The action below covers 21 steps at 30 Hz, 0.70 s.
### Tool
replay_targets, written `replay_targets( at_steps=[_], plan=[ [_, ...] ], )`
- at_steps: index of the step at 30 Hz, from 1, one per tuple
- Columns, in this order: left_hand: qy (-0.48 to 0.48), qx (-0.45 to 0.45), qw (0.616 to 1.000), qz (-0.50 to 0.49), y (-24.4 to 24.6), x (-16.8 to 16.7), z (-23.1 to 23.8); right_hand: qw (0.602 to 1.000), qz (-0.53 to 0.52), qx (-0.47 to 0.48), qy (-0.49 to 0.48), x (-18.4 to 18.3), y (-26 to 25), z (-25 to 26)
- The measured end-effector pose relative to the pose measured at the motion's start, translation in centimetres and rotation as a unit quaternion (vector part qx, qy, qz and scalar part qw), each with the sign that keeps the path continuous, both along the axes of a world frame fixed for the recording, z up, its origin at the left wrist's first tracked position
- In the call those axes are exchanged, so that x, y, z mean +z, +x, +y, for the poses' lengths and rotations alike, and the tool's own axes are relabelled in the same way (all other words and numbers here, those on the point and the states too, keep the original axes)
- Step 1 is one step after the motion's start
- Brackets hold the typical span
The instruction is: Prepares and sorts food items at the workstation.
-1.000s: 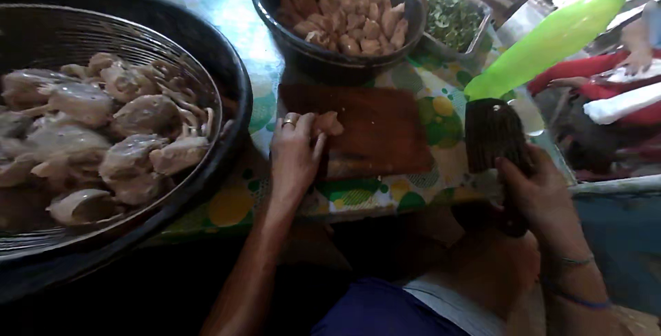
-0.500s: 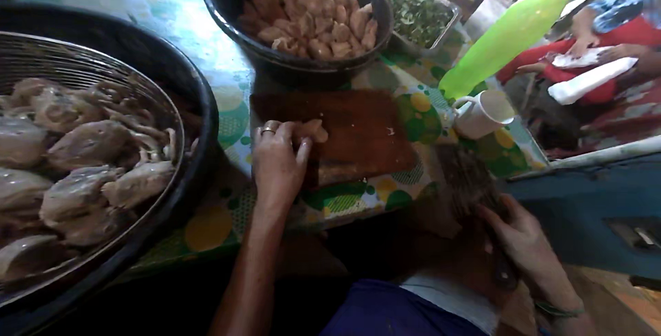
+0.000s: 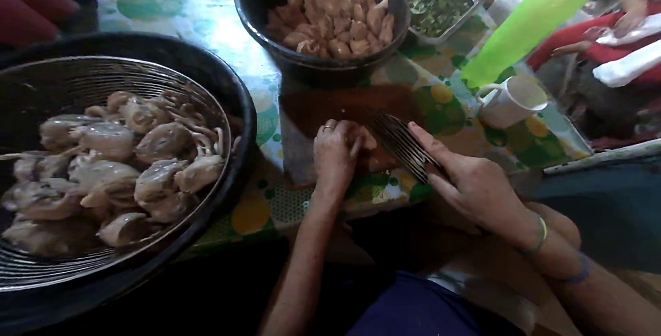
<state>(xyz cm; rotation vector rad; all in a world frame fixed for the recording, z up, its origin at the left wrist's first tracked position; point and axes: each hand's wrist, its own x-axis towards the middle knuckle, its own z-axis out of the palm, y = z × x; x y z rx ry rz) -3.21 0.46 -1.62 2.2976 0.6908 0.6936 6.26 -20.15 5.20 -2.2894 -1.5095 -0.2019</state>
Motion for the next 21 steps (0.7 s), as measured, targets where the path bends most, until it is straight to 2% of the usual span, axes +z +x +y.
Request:
replay_targets(
  at_steps=[5, 10, 16, 21],
  plan=[
    [-0.007, -0.018, 1.000, 0.004, 0.1, -0.1, 0.4, 0.998, 0.020, 0.008, -0.060, 0.9, 0.8, 0.4],
    [-0.022, -0.021, 1.000, 0.001, 0.2, 0.0, 0.7, 0.997, -0.033, 0.029, -0.057, 0.8, 1.2, 2.4],
    [-0.038, -0.029, 0.999, 0.018, 0.2, 0.2, 0.8, 0.987, 0.073, 0.021, -0.143, 1.1, 3.4, 7.0],
    [-0.020, 0.014, 1.000, -0.010, -0.3, -0.3, 0.1, 0.995, 0.011, 0.038, -0.088, 0.2, 2.4, 3.3]
  ],
)
